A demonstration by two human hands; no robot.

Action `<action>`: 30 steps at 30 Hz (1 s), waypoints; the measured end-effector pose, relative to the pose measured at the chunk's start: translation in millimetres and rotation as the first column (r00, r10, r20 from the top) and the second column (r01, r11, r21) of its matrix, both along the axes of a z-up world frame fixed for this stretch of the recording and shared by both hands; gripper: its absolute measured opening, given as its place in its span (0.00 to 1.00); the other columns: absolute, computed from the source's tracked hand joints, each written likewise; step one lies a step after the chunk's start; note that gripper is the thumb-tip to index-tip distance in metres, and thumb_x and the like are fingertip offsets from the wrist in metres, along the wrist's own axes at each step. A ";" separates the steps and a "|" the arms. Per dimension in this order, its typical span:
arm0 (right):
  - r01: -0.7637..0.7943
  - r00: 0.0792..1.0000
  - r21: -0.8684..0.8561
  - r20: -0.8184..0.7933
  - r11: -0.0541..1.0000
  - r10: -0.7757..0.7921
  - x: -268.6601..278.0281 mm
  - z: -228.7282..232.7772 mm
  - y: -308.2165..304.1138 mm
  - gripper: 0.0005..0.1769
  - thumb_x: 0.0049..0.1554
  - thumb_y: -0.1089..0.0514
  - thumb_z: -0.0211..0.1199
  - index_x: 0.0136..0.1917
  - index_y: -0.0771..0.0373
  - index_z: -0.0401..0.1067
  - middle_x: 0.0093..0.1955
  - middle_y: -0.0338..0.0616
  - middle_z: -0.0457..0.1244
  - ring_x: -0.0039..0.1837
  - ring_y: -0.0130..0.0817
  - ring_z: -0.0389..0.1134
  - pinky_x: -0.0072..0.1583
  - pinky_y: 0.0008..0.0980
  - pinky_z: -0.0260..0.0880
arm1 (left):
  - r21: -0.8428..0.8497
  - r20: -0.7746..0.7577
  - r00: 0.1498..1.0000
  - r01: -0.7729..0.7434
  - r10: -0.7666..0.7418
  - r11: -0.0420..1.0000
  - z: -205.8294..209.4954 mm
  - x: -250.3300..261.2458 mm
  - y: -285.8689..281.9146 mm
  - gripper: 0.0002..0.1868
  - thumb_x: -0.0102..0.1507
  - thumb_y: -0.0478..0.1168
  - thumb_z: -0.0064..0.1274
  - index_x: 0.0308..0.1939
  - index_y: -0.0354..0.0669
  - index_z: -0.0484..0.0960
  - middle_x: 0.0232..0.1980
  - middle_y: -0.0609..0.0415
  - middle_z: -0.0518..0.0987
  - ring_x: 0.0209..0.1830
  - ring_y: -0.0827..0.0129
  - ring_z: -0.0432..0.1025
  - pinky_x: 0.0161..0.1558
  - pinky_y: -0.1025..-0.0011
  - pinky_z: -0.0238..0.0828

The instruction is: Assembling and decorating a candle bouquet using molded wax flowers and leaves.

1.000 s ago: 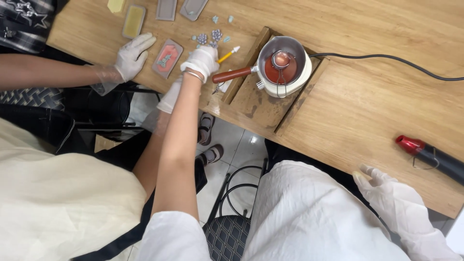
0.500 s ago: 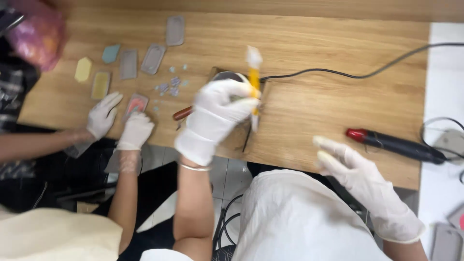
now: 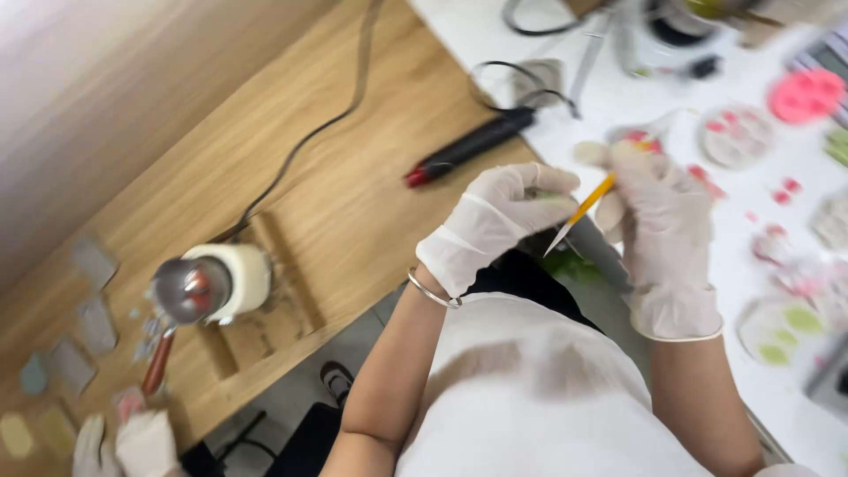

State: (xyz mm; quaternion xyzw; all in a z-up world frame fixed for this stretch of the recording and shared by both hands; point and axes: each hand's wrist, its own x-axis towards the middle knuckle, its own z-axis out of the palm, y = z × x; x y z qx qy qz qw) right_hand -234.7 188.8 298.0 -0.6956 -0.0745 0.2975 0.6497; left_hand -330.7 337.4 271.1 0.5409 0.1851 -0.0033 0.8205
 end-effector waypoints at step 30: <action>0.629 0.771 0.111 0.036 0.769 -0.636 37.6 -27.9 -353.4 0.17 0.70 0.55 0.58 0.64 0.69 0.76 0.35 0.37 0.60 0.33 0.18 0.56 0.37 0.17 0.53 | -0.247 0.289 0.873 0.464 -0.393 0.851 -1.3 191.9 -295.3 0.21 0.67 0.30 0.60 0.65 0.34 0.78 0.54 0.51 0.83 0.53 0.74 0.77 0.59 0.75 0.76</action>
